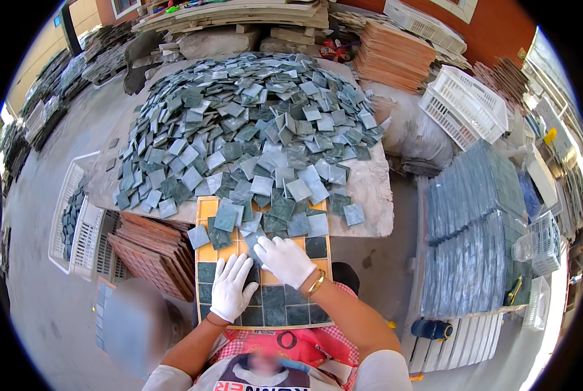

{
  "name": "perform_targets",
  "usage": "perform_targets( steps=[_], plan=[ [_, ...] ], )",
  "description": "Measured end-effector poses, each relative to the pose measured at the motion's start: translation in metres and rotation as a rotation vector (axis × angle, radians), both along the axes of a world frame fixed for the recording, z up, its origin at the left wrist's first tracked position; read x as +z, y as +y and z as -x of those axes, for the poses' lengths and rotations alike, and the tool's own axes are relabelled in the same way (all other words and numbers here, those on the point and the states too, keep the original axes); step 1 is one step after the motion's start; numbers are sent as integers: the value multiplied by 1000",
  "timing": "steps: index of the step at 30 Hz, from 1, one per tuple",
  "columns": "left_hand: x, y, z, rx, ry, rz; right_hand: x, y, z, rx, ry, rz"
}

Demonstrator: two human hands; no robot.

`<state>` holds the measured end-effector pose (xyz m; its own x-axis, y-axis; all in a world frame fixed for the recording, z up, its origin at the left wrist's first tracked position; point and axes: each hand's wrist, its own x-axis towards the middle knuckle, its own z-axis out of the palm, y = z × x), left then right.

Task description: The person places small square tiles onto a grid board, adjusting their positions to form a pattern. They repeatedly pick tiles from a pile, arrange them on the board, and stack completed boards nearby.

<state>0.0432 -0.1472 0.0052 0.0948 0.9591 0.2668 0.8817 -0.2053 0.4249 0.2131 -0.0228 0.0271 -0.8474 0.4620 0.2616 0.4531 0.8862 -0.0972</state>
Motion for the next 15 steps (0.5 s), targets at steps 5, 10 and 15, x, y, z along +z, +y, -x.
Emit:
perform_targets(
  steps=[5, 10, 15],
  plan=[
    [-5, -4, 0, 21, -3, -51, -2, 15, -8, 101, 167, -125],
    [-7, -4, -1, 60, 7, -60, 13, 9, -8, -151, 619, 317],
    [4, 2, -8, 100, 7, -12, -10, -16, -29, -171, 246, 406]
  ],
)
